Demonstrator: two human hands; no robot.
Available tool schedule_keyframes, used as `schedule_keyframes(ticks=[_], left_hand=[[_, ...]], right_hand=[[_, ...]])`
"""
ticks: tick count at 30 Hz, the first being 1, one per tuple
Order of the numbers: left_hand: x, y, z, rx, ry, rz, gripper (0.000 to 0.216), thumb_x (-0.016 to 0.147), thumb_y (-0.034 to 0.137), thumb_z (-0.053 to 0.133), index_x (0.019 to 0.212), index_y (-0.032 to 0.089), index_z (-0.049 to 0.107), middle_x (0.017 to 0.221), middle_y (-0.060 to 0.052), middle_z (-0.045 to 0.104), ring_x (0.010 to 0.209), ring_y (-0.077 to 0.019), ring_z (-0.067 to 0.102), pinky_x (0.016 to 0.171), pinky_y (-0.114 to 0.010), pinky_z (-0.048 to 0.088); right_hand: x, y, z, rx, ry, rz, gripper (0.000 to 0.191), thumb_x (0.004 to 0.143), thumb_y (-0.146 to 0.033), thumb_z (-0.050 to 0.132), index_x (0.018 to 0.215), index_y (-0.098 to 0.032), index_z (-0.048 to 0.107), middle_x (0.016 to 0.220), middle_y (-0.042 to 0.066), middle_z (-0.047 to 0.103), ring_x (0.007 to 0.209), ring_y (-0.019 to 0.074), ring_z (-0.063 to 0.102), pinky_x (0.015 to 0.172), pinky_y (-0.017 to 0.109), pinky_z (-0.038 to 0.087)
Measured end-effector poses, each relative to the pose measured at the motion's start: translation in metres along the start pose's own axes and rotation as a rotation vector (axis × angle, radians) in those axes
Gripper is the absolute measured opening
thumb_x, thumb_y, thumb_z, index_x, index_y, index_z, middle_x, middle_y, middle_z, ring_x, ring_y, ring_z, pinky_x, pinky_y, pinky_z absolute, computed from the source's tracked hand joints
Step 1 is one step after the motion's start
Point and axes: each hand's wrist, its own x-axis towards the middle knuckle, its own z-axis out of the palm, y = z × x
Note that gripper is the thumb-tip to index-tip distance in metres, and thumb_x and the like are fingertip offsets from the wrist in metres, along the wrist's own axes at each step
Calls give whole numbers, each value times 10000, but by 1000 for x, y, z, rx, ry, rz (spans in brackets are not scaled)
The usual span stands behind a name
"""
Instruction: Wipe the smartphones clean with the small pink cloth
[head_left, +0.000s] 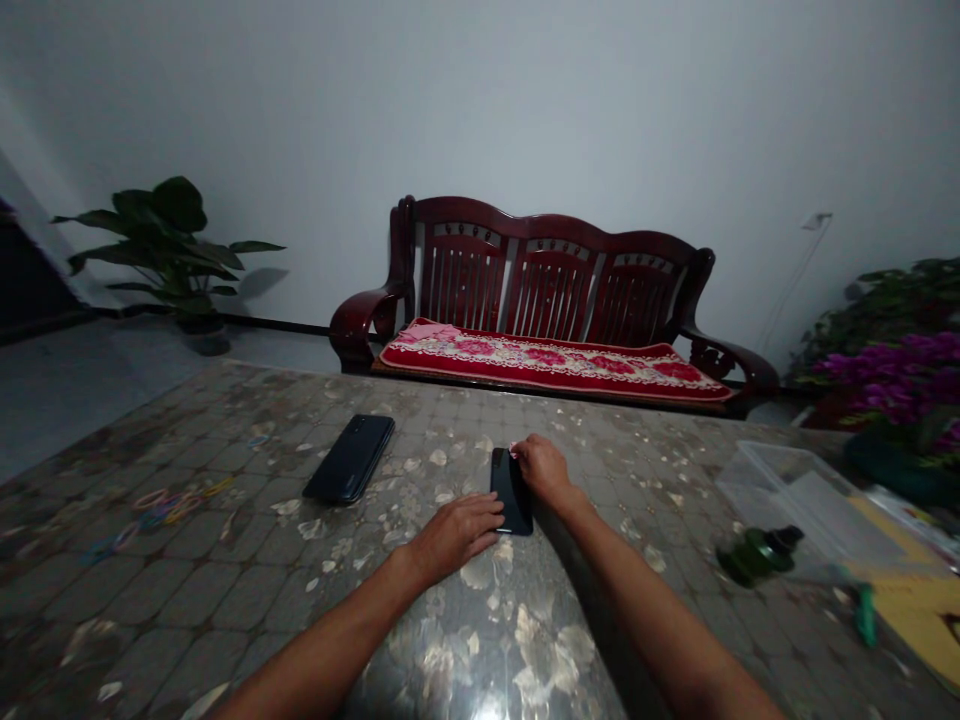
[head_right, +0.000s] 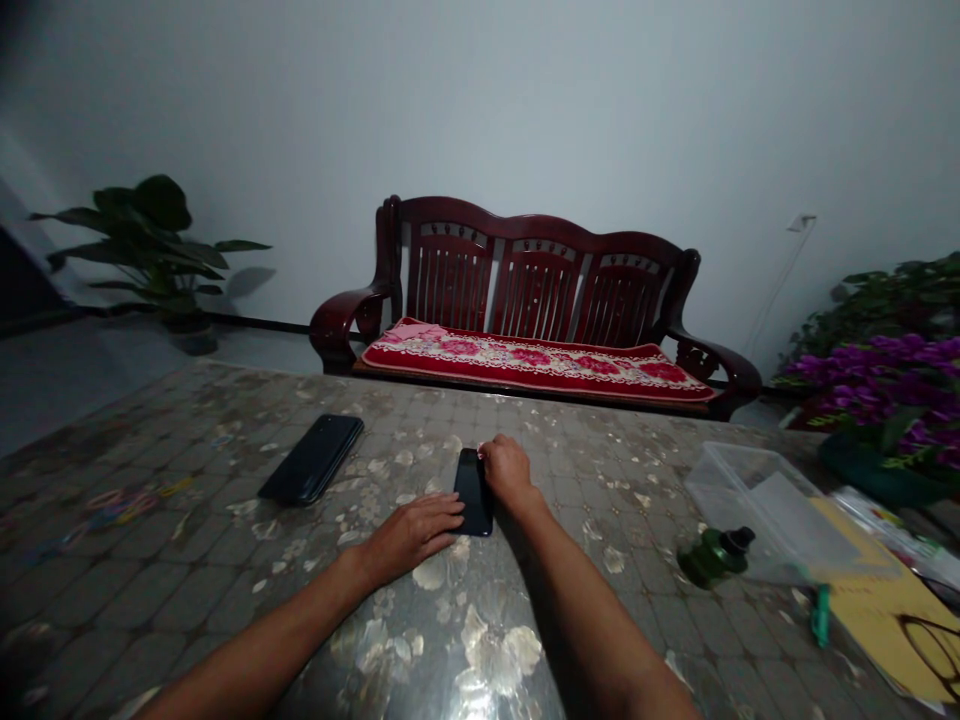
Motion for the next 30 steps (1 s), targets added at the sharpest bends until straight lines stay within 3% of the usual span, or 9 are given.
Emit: schedule_keyframes(ticks=[6, 14, 20, 26, 30], left_hand=[[7, -4, 3, -5, -17, -42, 241, 903, 222, 691, 1142, 210, 721, 1264, -98, 713, 1282, -245, 608, 1123, -419, 456], [5, -1, 5, -1, 17, -46, 257, 931, 191, 642, 1181, 202, 702, 1249, -100, 719, 1275, -250, 613, 1105, -417, 476], [4, 0, 5, 19, 17, -34, 275, 938, 177, 627, 1204, 180, 694, 1263, -112, 711, 1282, -259, 607, 1110, -424, 475], [3, -2, 6, 54, 13, -29, 265, 931, 164, 632, 1187, 176, 702, 1267, -115, 709, 1267, -265, 619, 1100, -427, 487], [2, -4, 9, 97, 61, 22, 243, 933, 172, 632, 1166, 180, 702, 1242, -104, 723, 1233, -249, 645, 1067, -400, 518]], right_hand=[[7, -15, 5, -1, -6, -74, 304, 999, -219, 467, 1093, -236, 756, 1072, 88, 697, 1022, 210, 609, 824, 260, 413], [11, -15, 1, -27, 0, -34, 314, 987, -187, 464, 1079, -208, 764, 1075, 108, 698, 1028, 222, 605, 850, 272, 407], [13, -20, 3, 20, -36, -120, 313, 977, -184, 468, 1070, -243, 762, 1057, 76, 695, 1017, 202, 601, 826, 256, 404], [16, -16, 2, -4, -20, -56, 317, 976, -174, 465, 1087, -209, 760, 1077, 102, 690, 1023, 216, 604, 831, 268, 404], [11, -18, 4, 11, -39, -130, 300, 970, -180, 479, 1065, -230, 759, 1050, 77, 689, 1004, 202, 607, 817, 256, 406]])
